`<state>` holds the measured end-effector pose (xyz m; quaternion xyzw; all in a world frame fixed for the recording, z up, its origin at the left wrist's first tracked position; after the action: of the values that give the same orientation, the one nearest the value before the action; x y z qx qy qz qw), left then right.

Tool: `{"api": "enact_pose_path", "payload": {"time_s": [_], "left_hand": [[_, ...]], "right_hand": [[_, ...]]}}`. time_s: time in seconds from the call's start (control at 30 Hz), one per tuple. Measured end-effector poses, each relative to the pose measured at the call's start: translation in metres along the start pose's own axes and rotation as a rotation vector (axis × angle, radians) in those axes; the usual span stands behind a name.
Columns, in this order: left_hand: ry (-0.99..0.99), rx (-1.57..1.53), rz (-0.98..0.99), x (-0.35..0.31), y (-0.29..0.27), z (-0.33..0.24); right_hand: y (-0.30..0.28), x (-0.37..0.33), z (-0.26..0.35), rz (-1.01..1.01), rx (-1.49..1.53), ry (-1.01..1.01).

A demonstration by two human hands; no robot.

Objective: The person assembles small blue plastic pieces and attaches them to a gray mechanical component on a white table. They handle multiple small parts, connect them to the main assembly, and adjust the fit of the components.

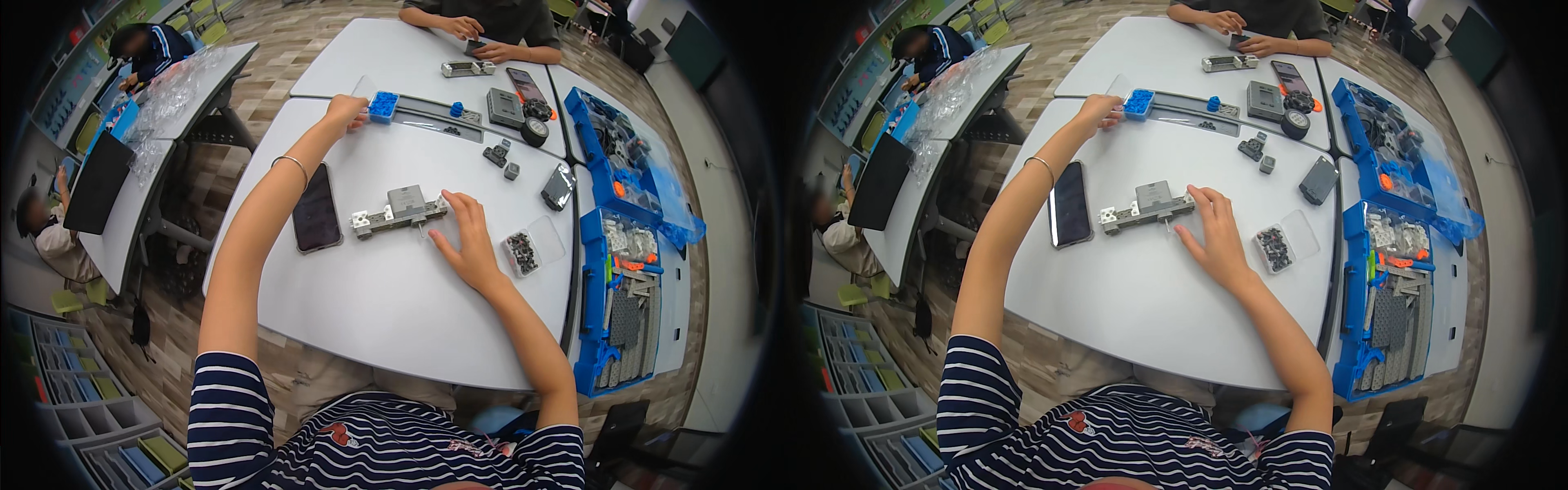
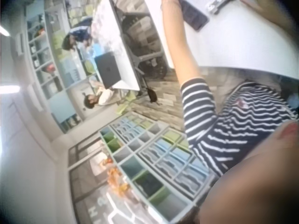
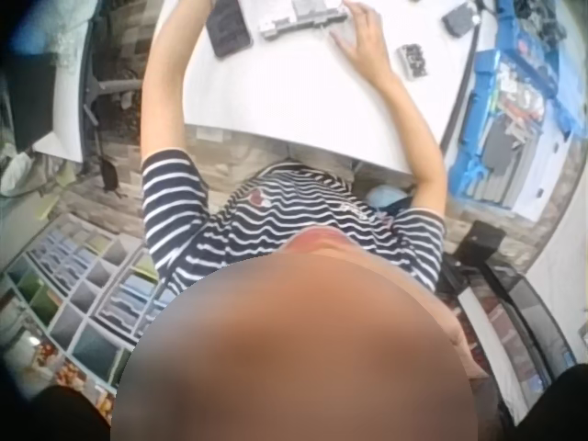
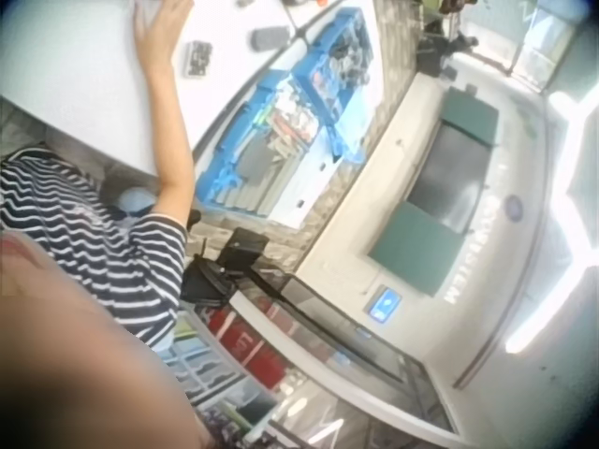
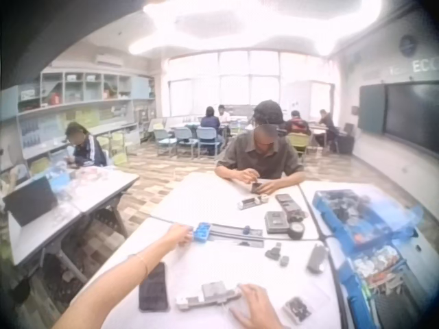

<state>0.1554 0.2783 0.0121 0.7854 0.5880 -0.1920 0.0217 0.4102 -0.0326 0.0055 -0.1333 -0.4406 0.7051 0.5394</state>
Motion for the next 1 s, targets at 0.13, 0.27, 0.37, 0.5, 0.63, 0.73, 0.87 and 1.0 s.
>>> {"api": "enact_pose_path", "payload": {"time_s": [0.13,0.27,0.37,0.5,0.63,0.73,0.87,1.0], "left_hand": [[-0.028,0.090,-0.033,0.012,0.003,-0.001],[-0.043,0.065,-0.037,0.016,0.002,0.002],[-0.054,0.047,-0.036,0.016,0.000,0.002],[-0.066,0.046,-0.015,0.016,0.002,0.000],[-0.043,0.042,-0.020,0.014,0.002,0.002],[-0.010,0.091,-0.011,0.009,0.002,0.001],[0.194,0.177,-0.067,-0.027,0.001,-0.004],[0.608,0.607,-0.305,-0.132,-0.010,0.019]], "right_hand": [[0.001,-0.001,-0.002,0.011,0.021,0.010],[0.002,-0.001,-0.004,0.018,0.016,0.009],[0.002,-0.001,-0.005,0.025,0.029,0.019],[0.003,-0.002,-0.005,0.020,0.011,0.019],[0.003,-0.001,-0.004,0.024,0.005,0.022],[0.002,-0.001,-0.004,0.027,0.003,0.026],[0.002,-0.001,-0.005,0.031,0.027,0.025],[0.004,0.000,-0.006,0.013,0.000,0.018]]}}
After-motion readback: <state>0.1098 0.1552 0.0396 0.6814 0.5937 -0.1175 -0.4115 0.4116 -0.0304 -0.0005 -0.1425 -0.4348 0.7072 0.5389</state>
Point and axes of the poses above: each hand's wrist, its own x-axis towards the middle knuckle, its own y-axis out of the palm, z = x × y, the point moved 1 cm from there along x, towards the middle knuckle, and after that the axes turned 14 degrees about z, right-handed, at the moved point
